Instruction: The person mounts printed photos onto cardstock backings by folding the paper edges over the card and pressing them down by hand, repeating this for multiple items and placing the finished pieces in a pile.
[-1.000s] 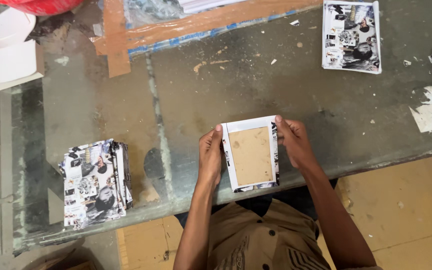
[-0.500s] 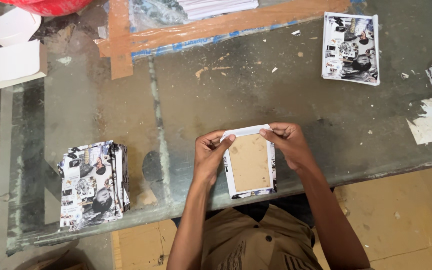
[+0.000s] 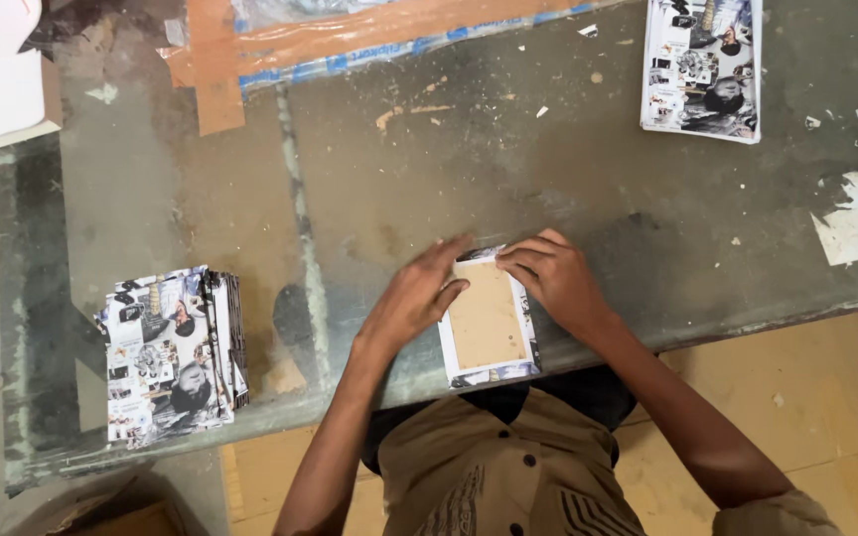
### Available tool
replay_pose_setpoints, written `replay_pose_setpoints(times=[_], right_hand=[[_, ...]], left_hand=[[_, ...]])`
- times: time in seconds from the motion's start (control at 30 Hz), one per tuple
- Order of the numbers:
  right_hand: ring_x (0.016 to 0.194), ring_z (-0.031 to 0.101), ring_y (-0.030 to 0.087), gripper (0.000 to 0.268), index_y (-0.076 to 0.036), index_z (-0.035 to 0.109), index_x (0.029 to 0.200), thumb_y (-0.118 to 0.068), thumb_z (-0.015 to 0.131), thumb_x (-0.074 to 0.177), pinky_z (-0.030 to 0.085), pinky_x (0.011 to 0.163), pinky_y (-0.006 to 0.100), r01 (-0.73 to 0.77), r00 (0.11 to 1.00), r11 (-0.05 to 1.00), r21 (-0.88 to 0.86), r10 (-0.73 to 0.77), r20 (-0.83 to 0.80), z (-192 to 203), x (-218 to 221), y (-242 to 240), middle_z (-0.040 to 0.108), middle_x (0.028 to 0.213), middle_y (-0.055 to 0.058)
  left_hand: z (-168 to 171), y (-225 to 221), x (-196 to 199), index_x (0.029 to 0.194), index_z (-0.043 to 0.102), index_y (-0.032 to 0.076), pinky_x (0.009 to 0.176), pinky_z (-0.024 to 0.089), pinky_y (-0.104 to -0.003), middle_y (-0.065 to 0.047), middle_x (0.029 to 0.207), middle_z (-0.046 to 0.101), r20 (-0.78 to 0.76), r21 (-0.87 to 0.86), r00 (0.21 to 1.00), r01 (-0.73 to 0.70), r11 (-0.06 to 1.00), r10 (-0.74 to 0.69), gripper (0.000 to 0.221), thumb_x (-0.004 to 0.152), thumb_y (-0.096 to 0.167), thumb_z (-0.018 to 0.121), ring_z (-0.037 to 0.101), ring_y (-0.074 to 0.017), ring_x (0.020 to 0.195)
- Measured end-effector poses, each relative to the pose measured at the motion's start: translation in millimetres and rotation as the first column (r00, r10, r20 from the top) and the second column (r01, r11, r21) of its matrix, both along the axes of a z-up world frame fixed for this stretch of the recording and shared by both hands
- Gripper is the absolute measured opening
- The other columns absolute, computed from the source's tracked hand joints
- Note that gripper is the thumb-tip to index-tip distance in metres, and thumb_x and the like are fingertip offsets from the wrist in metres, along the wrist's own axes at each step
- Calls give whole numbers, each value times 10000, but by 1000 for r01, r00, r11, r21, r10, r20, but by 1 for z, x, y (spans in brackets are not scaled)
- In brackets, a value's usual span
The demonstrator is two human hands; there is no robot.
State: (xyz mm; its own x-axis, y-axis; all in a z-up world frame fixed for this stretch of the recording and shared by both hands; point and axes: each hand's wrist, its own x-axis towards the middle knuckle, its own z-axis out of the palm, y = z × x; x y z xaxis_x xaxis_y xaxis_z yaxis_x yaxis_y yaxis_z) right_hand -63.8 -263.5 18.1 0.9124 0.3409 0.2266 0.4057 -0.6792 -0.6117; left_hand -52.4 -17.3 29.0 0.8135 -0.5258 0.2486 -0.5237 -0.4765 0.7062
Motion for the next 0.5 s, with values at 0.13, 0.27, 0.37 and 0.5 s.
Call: replay_pose_setpoints(times=[0.13,0.27,0.37,0.5], right_hand=[[1309,501,387,516,1,587,1251,-311,765,880,400,1099,470,-193,981,981,37,191,32,8,6,-3,619,1347,185],[1345,499,429,851,16,360,1521,-380,763,884,345,1165,497,-310,948,950,-23,307,-90,7,-1,3,517,1478,236],[1350,518,422,841,6,345,1550,-421,716,928,391,1175,481,-307,951,951,-20,308,21,8,-4,4,514,1507,229],[1334,533,420,832,-7,359,1550,-443,694,926,413,1157,483,-268,962,961,-70,271,45,-1,-11,4,528,1502,211]], left_hand=[[-19,-2,-4,1471,518,44,1153,403,-458,-219,1442,581,-103,106,995,24,994,-13,496,1005,185,610,527,-404,1354],[-31,-2,-11,1447,541,47,1154,434,-448,-220,1389,618,-89,108,996,-2,994,11,478,994,176,619,572,-397,1319],[-31,-6,-8,1433,540,31,1134,441,-454,-233,1412,608,-44,84,999,-7,996,11,456,992,130,602,565,-412,1324],[-34,-4,-14,1433,554,38,1113,433,-462,-232,1393,609,-83,102,996,-28,994,37,469,972,109,605,558,-422,1308]])
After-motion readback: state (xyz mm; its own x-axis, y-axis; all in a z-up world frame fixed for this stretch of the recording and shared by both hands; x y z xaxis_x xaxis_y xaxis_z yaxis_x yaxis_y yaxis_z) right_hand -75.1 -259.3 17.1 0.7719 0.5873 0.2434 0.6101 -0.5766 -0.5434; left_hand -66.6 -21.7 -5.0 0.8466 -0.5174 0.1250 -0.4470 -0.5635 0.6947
